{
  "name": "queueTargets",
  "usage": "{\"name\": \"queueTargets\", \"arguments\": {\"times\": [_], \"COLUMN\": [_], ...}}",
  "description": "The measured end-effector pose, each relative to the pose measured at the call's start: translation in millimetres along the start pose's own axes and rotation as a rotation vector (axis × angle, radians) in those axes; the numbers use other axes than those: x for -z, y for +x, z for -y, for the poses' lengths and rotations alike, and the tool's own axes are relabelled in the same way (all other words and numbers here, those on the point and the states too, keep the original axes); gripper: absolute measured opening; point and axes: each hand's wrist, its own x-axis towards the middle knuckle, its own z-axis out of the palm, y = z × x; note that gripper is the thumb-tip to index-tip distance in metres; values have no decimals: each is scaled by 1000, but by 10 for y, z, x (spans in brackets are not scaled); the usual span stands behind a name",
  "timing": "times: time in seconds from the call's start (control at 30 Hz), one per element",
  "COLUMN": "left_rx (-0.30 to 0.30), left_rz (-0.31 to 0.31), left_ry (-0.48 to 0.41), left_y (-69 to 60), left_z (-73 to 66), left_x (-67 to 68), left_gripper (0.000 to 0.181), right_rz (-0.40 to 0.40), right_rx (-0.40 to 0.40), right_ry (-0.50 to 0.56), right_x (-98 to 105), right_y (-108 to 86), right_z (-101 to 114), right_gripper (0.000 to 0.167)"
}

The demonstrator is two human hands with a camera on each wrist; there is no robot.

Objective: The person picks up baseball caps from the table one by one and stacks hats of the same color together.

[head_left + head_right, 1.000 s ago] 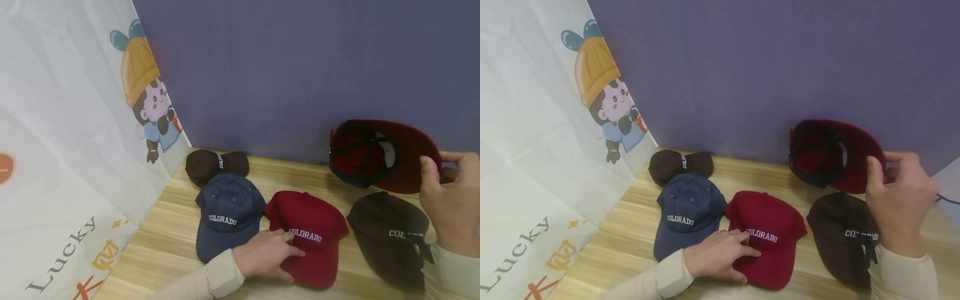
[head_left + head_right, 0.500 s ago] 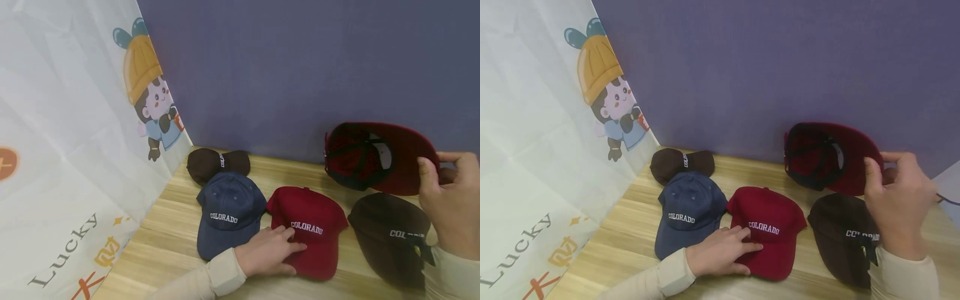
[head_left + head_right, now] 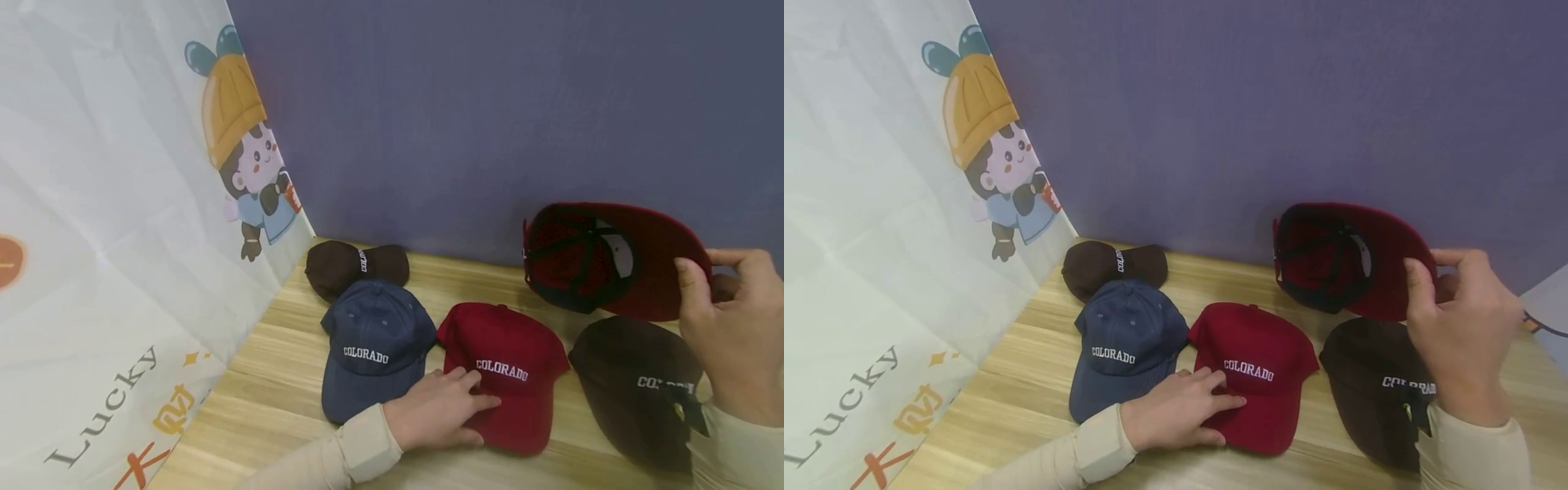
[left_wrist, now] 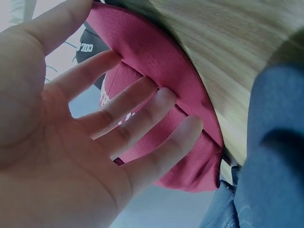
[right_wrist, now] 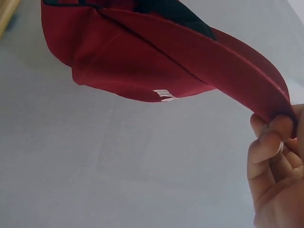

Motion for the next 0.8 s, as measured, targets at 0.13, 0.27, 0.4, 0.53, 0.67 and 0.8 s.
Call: {"name": "queueTargets", "arguments": {"times": [0.13, 0.27, 0.4, 0.53, 0.67, 0.8], "left_rx": [0, -5, -2, -2, -6, -6], "left_rz": [4, 1, 2, 4, 7, 5], "left_ry": [-5, -14, -30, -39, -42, -44], "left_y": [-3, -7, -11, -18, -14, -5], "left_z": [-1, 7, 23, 32, 21, 8], "left_x": [5, 14, 36, 47, 40, 36], "left_gripper": [60, 59, 59, 59, 59, 59], "right_rz": [-5, -18, -24, -30, -32, -20], "right_rx": [8, 49, 135, 205, 219, 236], "right_ry": [37, 89, 99, 62, 57, 48], "right_x": [-6, -17, -32, -49, -39, -22], "right_y": [-16, -19, 5, 24, 22, 22], "right_z": [30, 58, 78, 83, 87, 72], "right_gripper": [34, 33, 38, 38, 40, 40]}}
